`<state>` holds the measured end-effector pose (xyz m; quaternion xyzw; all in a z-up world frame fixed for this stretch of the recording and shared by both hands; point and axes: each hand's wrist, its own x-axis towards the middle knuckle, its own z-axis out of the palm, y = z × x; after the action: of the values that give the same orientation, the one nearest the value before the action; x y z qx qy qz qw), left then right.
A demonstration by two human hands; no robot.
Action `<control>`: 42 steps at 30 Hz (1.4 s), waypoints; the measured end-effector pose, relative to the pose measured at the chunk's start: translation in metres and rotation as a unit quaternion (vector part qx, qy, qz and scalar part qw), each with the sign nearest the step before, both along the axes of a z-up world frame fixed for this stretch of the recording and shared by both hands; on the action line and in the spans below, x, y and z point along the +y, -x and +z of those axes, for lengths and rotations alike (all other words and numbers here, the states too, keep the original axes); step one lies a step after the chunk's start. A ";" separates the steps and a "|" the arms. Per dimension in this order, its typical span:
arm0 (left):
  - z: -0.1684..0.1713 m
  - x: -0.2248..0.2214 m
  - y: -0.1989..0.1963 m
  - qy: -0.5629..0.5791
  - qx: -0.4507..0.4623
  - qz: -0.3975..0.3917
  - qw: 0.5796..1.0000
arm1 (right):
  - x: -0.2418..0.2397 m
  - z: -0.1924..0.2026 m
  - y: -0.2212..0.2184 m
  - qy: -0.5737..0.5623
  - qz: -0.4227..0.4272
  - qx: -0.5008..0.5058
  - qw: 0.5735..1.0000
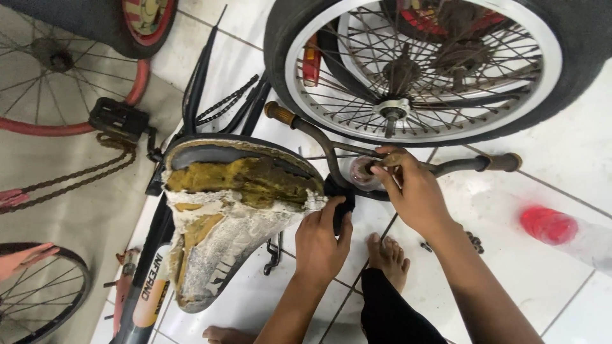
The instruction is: Cleaning a bicycle frame using a brush to apply cleaner and a cloth to wipe it down.
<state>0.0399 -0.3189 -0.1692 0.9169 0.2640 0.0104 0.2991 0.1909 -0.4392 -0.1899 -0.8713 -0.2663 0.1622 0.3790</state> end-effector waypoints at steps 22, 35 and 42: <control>-0.020 -0.006 -0.047 0.072 0.055 0.022 0.996 | 0.003 -0.017 -0.020 -0.083 -0.075 0.145 0.983; 0.003 0.000 -0.019 0.012 -0.008 0.001 1.000 | 0.003 0.005 0.045 0.022 -0.165 0.048 0.985; -0.042 0.024 0.081 -0.081 0.015 0.079 0.993 | 0.053 -0.012 0.110 -0.018 0.106 0.004 0.994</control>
<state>-0.0410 -0.2951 -0.2107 0.9147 0.3380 0.0415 0.2176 0.0806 -0.3866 -0.2016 -0.8304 -0.3588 0.2004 0.3762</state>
